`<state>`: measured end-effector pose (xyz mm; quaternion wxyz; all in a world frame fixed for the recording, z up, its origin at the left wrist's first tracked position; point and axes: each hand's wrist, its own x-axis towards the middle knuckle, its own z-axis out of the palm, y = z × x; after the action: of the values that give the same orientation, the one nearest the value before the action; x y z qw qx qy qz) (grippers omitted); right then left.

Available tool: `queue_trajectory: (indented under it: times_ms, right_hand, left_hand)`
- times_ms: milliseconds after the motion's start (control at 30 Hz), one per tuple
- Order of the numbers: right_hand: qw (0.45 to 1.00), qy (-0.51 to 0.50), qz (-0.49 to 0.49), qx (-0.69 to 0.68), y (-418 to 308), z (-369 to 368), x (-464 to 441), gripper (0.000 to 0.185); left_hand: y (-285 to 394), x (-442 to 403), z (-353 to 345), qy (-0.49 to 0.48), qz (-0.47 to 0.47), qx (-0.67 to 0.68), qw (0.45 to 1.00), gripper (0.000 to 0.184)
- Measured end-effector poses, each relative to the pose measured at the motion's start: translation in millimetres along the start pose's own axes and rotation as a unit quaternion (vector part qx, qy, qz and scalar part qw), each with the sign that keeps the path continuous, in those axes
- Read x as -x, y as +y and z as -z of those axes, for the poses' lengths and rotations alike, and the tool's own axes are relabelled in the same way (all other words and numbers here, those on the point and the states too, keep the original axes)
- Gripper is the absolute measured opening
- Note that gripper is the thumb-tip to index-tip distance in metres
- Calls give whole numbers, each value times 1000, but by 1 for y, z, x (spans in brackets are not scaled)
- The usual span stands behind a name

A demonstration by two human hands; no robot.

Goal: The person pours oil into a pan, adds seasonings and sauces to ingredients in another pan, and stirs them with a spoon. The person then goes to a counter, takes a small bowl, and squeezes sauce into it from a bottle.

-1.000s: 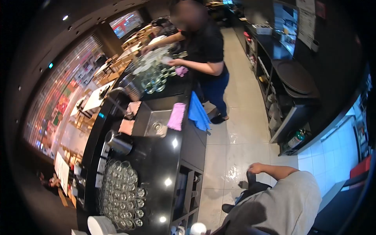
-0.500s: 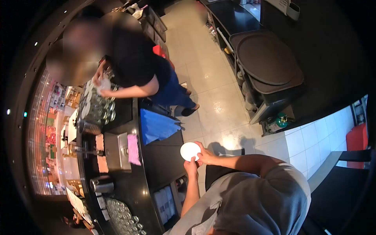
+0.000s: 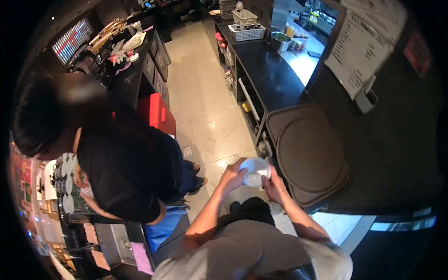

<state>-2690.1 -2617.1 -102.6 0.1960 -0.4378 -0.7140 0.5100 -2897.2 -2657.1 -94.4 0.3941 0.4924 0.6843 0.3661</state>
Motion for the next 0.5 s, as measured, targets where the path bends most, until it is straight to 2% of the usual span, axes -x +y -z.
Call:
queue_trajectory:
  times_ms: [33, 67, 133, 167, 200, 267, 333, 367, 467, 500]
  right_hand:
    - [996, 89, 27, 7, -10, 8, -16, 51]
    - [983, 175, 60, 15, -19, 18, -32, 50]
    - [977, 214, 13, -1, -38, 49, -66, 54]
    - [975, 215, 36, -29, -20, 66, -86, 54]
    - [982, 187, 17, 14, -39, 88, -98, 54]
    - [991, 96, 14, 96, -86, 123, -127, 54]
    - [993, 48, 14, 110, -86, 147, -174, 53]
    - [993, 36, 21, 109, -92, 152, -203, 53]
    - [994, 3, 23, 106, -99, 154, -291, 51]
    - [996, -34, 25, 79, -89, 150, -326, 51]
  left_hand:
    - [21, -37, 5, -57, 28, 43, 997, 40]
    - [35, -71, 4, -90, -34, 85, 992, 39]
    - [70, -130, 12, -153, -100, 35, 982, 43]
    - [78, -160, 13, -171, -161, -36, 971, 46]
    - [83, -189, 16, -187, -215, -112, 952, 50]
    - [108, -222, 37, -257, -244, -67, 933, 58]
    - [112, -261, 49, -305, -235, 11, 923, 63]
    - [105, -278, 56, -316, -236, 93, 914, 67]
    - [75, -331, 77, -283, -170, 94, 939, 75]
    - [61, -345, 88, -279, -180, 147, 932, 80]
